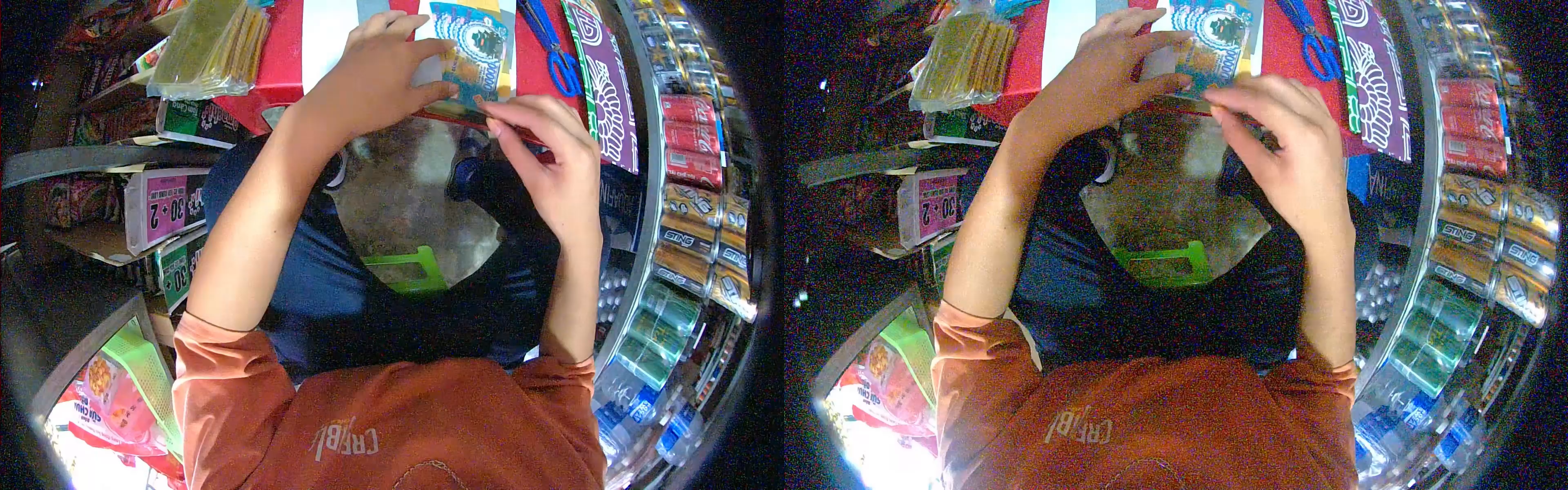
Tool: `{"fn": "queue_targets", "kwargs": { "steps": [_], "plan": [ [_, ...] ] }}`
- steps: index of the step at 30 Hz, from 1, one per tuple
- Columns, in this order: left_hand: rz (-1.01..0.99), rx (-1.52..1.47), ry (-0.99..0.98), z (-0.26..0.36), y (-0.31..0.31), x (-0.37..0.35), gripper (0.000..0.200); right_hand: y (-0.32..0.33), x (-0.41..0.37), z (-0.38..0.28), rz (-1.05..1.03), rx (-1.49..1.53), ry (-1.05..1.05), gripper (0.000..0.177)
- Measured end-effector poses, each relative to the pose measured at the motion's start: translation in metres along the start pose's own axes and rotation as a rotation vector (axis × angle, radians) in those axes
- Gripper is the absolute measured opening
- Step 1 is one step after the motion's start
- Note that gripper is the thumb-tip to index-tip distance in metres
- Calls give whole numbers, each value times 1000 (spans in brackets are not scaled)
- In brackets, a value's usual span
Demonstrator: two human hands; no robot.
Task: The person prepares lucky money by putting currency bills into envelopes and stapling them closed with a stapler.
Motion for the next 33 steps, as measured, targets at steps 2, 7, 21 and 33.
{"fn": "queue_targets", "kwargs": {
  "steps": [2,7,21,33],
  "plan": [
    [-148,-56,35,0,7,6,50,-2,5,4,2,28,-42,18],
    [-188,-132,38,-4,8,7,46,-11,14,21,-42,97,-236,17],
    [-207,-178,66,-4,8,9,38,-39,13,58,-143,314,-396,26],
    [-250,-179,110,0,12,11,40,-43,7,67,-30,152,-227,26]
  ]
}}
Point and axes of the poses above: each hand's wrist, its own x-axis towards the middle knuckle, its own y-axis out of the back of the hand, z = x × y, the point moved 3 cm from there along x, towards the middle knuckle, and after that the axes turned 15 degrees about z, right-handed, at the moved point
